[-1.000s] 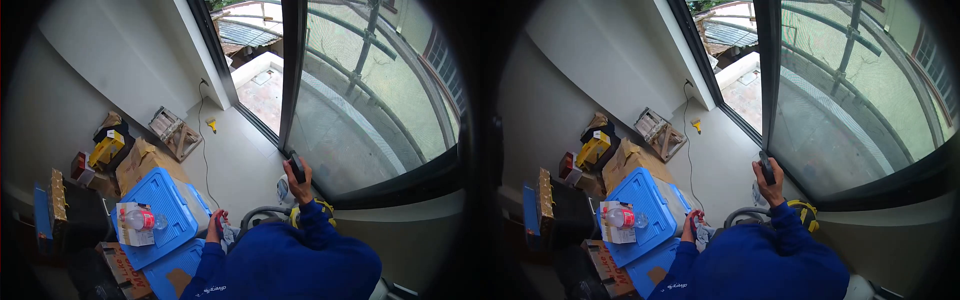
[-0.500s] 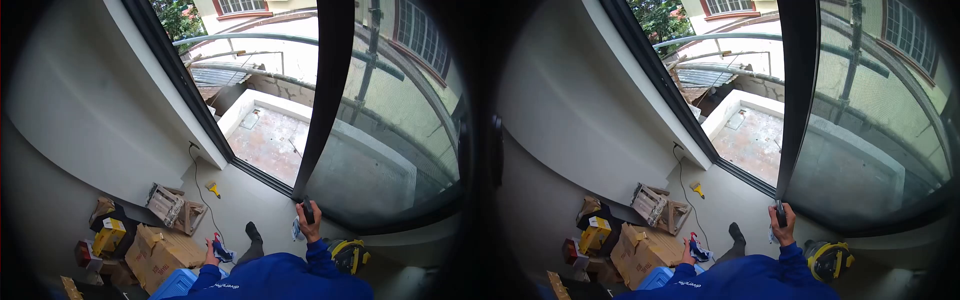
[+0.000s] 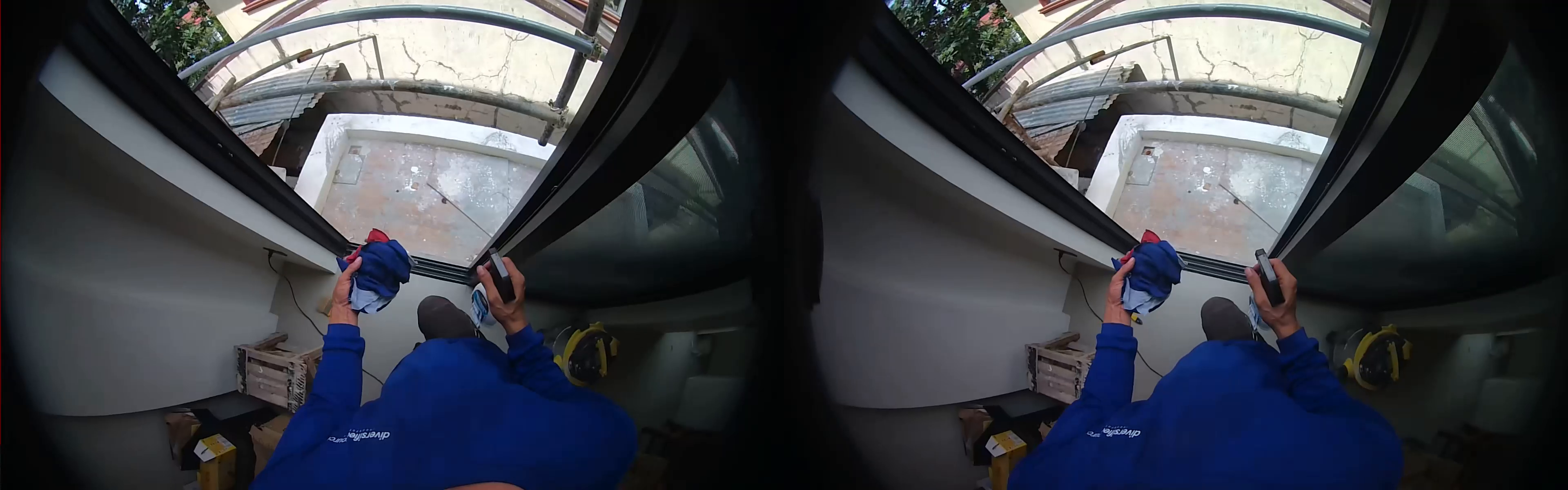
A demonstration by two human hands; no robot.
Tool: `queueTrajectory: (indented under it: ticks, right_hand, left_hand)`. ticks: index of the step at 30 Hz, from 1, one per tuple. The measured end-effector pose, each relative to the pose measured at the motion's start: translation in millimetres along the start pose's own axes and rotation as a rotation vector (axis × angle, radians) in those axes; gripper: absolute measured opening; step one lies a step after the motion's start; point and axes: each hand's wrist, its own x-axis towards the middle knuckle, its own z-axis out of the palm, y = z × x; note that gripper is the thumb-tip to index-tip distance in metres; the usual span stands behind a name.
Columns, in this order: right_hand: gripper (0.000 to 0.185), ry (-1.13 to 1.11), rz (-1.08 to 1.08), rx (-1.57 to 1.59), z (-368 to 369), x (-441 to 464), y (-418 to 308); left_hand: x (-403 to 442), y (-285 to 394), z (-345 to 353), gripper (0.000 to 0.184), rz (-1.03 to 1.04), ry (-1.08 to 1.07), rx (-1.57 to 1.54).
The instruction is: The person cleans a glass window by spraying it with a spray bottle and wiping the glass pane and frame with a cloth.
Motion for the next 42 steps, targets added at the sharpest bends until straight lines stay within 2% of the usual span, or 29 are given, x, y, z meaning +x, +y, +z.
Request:
queueTrajectory:
  ticks: [6,8,11,14,16,19,22,25,26,27,30,31,32,33,34,36,39,40,42]
  right_hand:
    - [0.017,0.057,-0.025,-0.057,44,65,36]
    - [0.016,0.032,0.034,-0.026,60,94,56]
    - [0.014,-0.049,-0.028,-0.057,81,143,47]
    - [0.015,-0.049,-0.124,-0.056,96,195,53]
    - [0.018,-0.017,-0.16,-0.076,101,215,60]
    - [0.022,0.189,-0.175,-0.188,97,240,74]
    - [0.024,0.349,-0.06,-0.166,92,258,89]
    - [0.023,0.46,0.143,-0.082,82,276,97]
    - [0.022,0.534,0.131,-0.09,76,286,103]
    - [0.021,0.609,0.127,-0.092,73,293,112]
    - [0.019,0.874,0.118,-0.148,75,313,134]
    - [0.019,0.986,0.085,-0.167,73,322,146]
    - [0.018,1.087,0.071,-0.186,75,328,157]
    - [0.018,1.2,0.05,-0.243,73,337,170]
    - [0.019,1.294,0.032,-0.306,71,346,178]
    - [0.02,1.371,0.05,-0.305,65,365,177]
    - [0.022,1.349,0.014,-0.26,49,384,179]
    - [0.022,1.363,-0.004,-0.244,42,389,180]
    - [0.02,1.434,-0.039,-0.221,25,397,184]
  left_hand:
    - [93,29,6,0.046,-0.218,-0.076,0.103]
    - [119,33,8,0.045,-0.24,0.011,0.071]
    - [154,37,10,0.047,-0.222,0.19,0.125]
    - [190,41,38,0.047,-0.308,0.178,0.049]
    - [223,37,53,0.048,-0.408,0.168,0.113]
    - [279,42,103,0.045,-0.549,0.063,0.157]
    - [349,48,137,0.044,-0.649,-0.152,0.419]
    - [398,52,210,0.047,-0.766,-0.365,0.544]
    - [421,49,221,0.049,-0.8,-0.437,0.587]
    - [443,41,226,0.061,-0.836,-0.471,0.596]
    - [548,22,192,0.076,-1.078,-0.573,0.643]
    - [572,12,197,0.087,-1.083,-0.582,0.678]
    - [583,0,214,0.091,-1.134,-0.729,0.449]
    - [605,-15,216,0.095,-1.161,-0.762,0.389]
    - [616,-22,233,0.093,-1.259,-0.849,0.282]
    - [624,-26,255,0.082,-1.33,-0.81,0.159]
    - [645,-25,269,0.073,-1.207,-0.758,0.307]
    - [647,-27,277,0.054,-1.045,-0.723,0.562]
    - [685,-55,270,0.046,-1.208,-0.934,0.346]
